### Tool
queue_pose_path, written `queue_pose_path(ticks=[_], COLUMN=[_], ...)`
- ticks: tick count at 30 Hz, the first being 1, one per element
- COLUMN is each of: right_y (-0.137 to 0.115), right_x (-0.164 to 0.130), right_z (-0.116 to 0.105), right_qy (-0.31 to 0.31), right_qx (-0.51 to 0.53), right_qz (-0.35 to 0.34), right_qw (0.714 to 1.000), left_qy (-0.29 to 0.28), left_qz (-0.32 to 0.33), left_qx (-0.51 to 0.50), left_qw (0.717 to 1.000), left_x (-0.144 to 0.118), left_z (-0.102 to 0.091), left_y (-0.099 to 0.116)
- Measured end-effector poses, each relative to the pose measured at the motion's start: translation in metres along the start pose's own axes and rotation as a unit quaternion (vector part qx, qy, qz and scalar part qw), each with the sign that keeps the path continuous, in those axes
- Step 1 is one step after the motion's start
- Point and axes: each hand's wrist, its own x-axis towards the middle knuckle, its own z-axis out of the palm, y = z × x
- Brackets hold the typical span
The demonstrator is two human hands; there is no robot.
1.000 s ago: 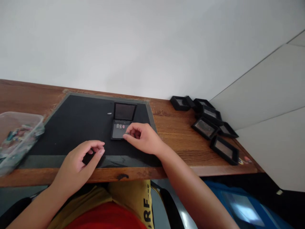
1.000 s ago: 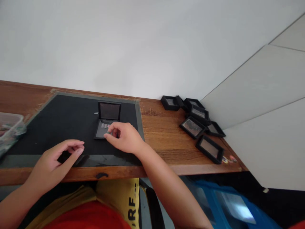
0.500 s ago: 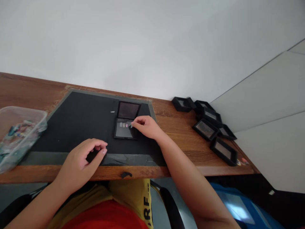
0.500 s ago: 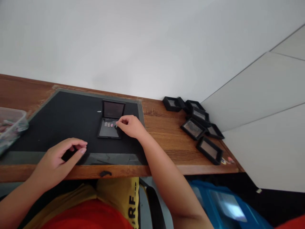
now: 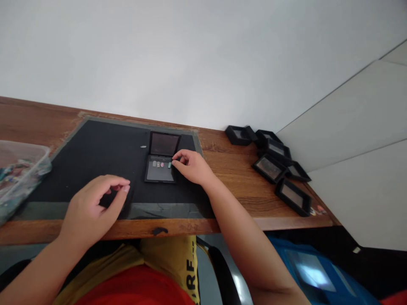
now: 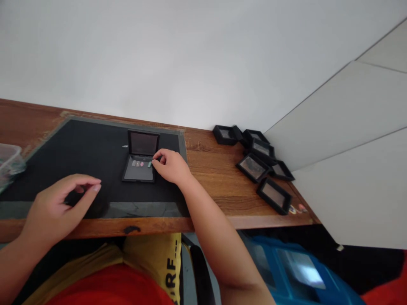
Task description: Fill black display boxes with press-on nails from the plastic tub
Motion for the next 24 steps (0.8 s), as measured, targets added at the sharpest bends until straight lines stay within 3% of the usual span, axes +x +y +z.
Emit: queue_pose_path(ticks=[5, 10, 13, 17, 24], right_y=[0.000, 0.001, 0.000, -0.003, -0.003], right_x=[-0.005, -0.010, -0.013, -0.014, -0.012], right_z=[-0.006, -0.012, -0.011, -0.008, -0.009], right_qy=[0.034, 0.086, 0.100, 0.091, 0.099], right_qx=[0.005, 0.002, -0.004, -0.014, -0.013], right_qz=[-0.002, 0.006, 0.022, 0.028, 0.037], right_qw=[0.999, 0.996, 0.995, 0.995, 0.994], left_qy=[-0.125, -0.159, -0.157, -0.139, -0.134], left_qz=[-0.008, -0.043, -0.056, -0.026, -0.006], left_qx=[0.138, 0.204, 0.188, 0.157, 0.173], left_qw=[0.982, 0.965, 0.968, 0.977, 0.976], left_x=[0.072, 0.137, 0.145, 0.140, 0.139], left_z=[0.013, 0.046, 0.057, 0.058, 0.055], left_y=[-0.011, -0.038, -0.048, -0.054, -0.045])
